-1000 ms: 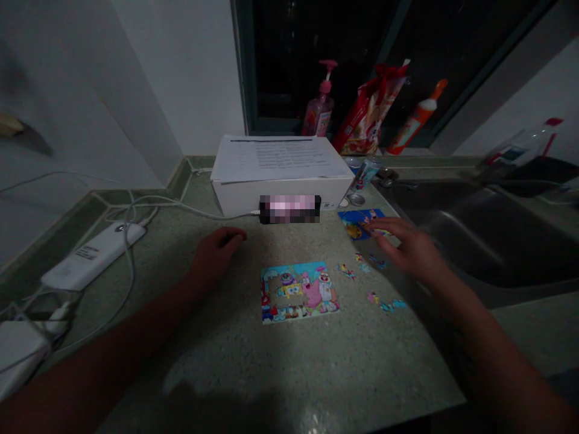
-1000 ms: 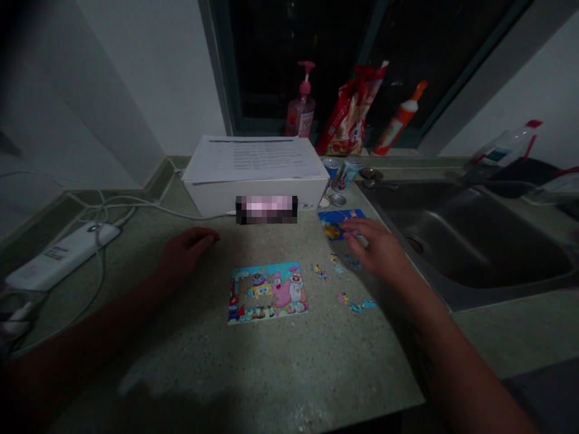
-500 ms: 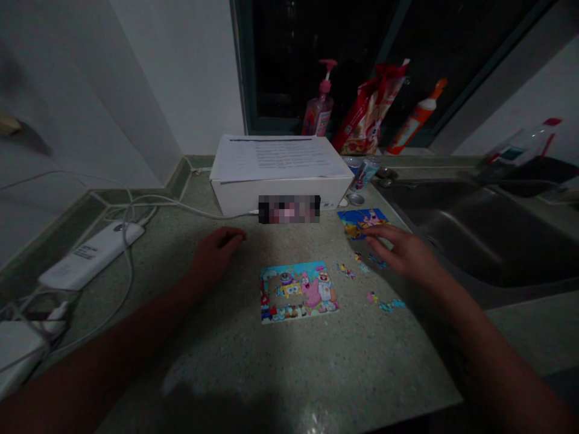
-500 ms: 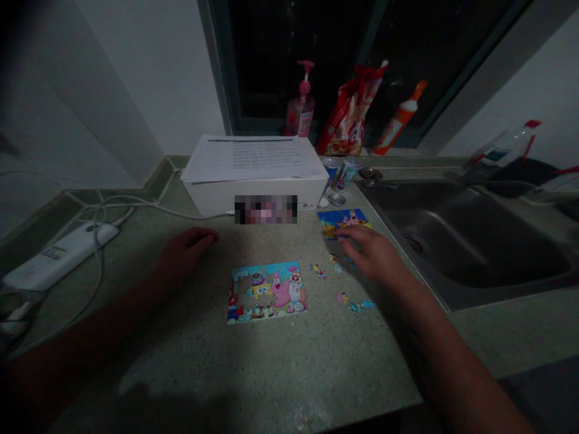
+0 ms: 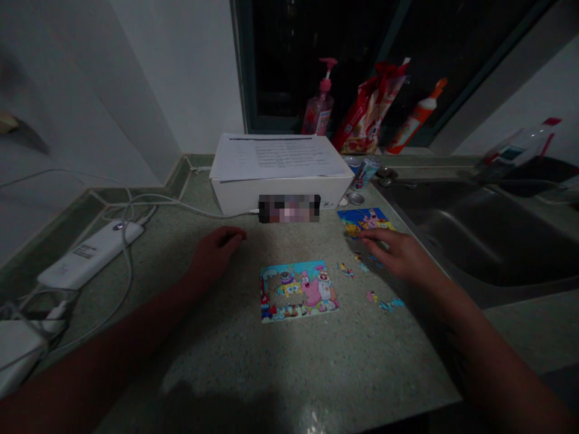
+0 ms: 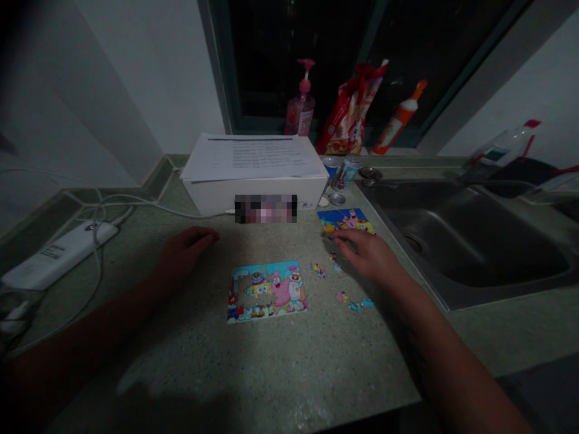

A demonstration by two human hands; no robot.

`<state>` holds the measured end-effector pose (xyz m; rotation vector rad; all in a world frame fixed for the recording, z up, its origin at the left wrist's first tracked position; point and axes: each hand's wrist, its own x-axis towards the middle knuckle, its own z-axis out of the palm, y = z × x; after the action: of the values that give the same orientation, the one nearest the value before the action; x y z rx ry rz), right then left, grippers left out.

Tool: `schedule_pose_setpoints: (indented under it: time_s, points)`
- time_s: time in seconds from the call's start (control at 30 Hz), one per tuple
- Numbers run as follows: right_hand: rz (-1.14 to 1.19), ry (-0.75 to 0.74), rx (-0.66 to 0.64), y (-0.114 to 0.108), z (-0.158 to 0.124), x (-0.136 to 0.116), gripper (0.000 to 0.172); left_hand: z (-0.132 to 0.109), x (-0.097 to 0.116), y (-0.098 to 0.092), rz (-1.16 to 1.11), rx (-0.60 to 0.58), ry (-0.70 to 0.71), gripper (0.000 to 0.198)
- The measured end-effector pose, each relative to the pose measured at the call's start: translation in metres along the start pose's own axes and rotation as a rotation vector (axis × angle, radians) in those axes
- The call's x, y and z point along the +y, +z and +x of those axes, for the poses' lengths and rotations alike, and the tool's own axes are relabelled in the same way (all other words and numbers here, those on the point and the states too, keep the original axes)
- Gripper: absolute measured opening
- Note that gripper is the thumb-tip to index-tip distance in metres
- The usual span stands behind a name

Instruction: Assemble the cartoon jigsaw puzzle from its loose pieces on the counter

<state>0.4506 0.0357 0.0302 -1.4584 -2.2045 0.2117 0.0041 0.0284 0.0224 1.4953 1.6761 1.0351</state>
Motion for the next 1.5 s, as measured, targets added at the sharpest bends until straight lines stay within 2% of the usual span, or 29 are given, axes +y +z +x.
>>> schedule_pose_setpoints:
  time_s: [0.77,1.07,1.5]
  points:
    - [-0.027,-0.022,-0.092,0.0048,0.0015,0.0025,0.033,0.0002,0.0007,-0.0001,0.017,-0.007,0.011,0.026]
    - [-0.023,-0.027,-0.090,0.0077,-0.0003,0.0043,0.032,0.0006,-0.0002,0.0001,0.013,-0.001,0.020,0.022]
    - [-0.036,-0.036,-0.109,0.0056,-0.0015,0.0090,0.031,0.0003,0.0020,-0.0001,0.034,-0.009,0.006,0.026]
